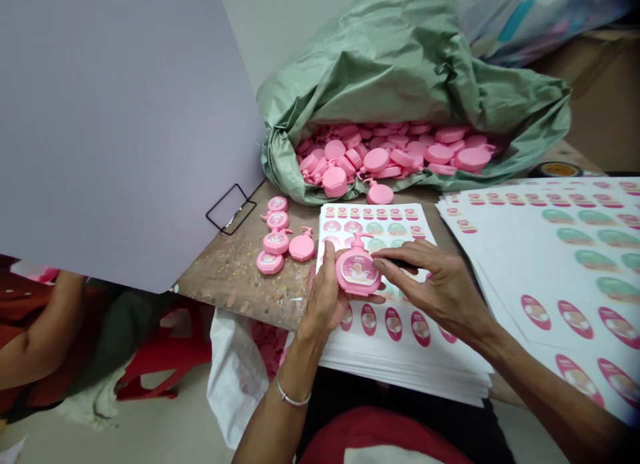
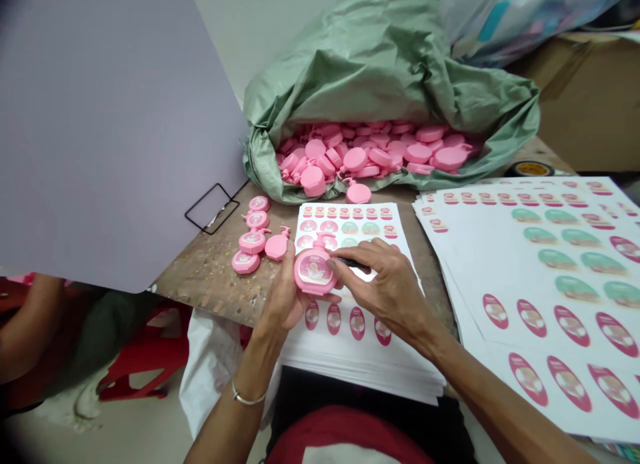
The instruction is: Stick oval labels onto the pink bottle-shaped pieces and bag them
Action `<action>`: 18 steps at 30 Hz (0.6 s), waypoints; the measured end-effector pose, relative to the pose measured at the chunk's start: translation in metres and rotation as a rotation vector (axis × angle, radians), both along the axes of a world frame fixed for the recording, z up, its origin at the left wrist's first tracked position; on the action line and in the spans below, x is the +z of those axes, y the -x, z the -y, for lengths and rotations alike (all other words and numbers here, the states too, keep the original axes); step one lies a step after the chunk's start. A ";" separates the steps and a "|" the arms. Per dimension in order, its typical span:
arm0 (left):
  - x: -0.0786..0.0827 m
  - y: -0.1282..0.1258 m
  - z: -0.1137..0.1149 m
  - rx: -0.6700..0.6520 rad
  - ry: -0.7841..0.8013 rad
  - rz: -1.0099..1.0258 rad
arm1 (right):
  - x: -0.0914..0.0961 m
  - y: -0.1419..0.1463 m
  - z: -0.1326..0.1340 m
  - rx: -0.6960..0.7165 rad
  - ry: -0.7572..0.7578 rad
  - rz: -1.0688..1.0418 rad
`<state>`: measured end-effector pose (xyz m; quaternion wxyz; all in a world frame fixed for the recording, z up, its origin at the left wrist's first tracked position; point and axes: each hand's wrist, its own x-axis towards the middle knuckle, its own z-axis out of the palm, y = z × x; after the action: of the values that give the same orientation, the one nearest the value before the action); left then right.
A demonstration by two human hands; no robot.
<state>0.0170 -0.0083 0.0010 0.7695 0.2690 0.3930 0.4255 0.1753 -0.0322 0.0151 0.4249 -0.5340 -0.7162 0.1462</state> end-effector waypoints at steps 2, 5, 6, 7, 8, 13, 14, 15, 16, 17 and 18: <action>0.002 -0.001 0.000 0.007 -0.001 -0.005 | 0.001 0.000 0.000 0.002 -0.012 0.004; 0.002 -0.001 0.001 0.021 -0.015 -0.012 | 0.002 0.001 0.000 0.003 -0.022 0.015; 0.002 -0.001 0.001 0.023 -0.021 -0.012 | 0.002 0.001 0.000 0.004 -0.023 0.019; 0.002 -0.001 0.001 0.025 -0.027 -0.013 | 0.001 0.000 0.000 0.004 -0.026 0.023; 0.001 -0.001 0.001 0.027 -0.032 -0.015 | 0.001 0.000 0.000 0.006 -0.029 0.026; 0.001 -0.001 0.001 0.041 -0.032 -0.022 | -0.001 0.000 -0.001 0.001 -0.048 0.044; 0.001 -0.001 0.001 0.042 -0.030 -0.022 | -0.001 0.000 -0.001 0.000 -0.050 0.048; 0.001 -0.002 0.001 0.041 -0.029 -0.022 | -0.001 0.001 -0.001 -0.002 -0.052 0.052; 0.002 -0.002 0.001 0.040 -0.030 -0.022 | -0.001 0.001 -0.001 -0.005 -0.056 0.056; 0.002 -0.002 0.001 0.040 -0.031 -0.021 | -0.001 0.002 -0.001 -0.008 -0.059 0.061; 0.002 -0.002 0.001 0.039 -0.035 -0.019 | 0.000 0.002 -0.001 -0.011 -0.062 0.066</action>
<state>0.0187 -0.0089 0.0027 0.7524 0.2789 0.3980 0.4446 0.1730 -0.0309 0.0147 0.4182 -0.5290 -0.7310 0.1043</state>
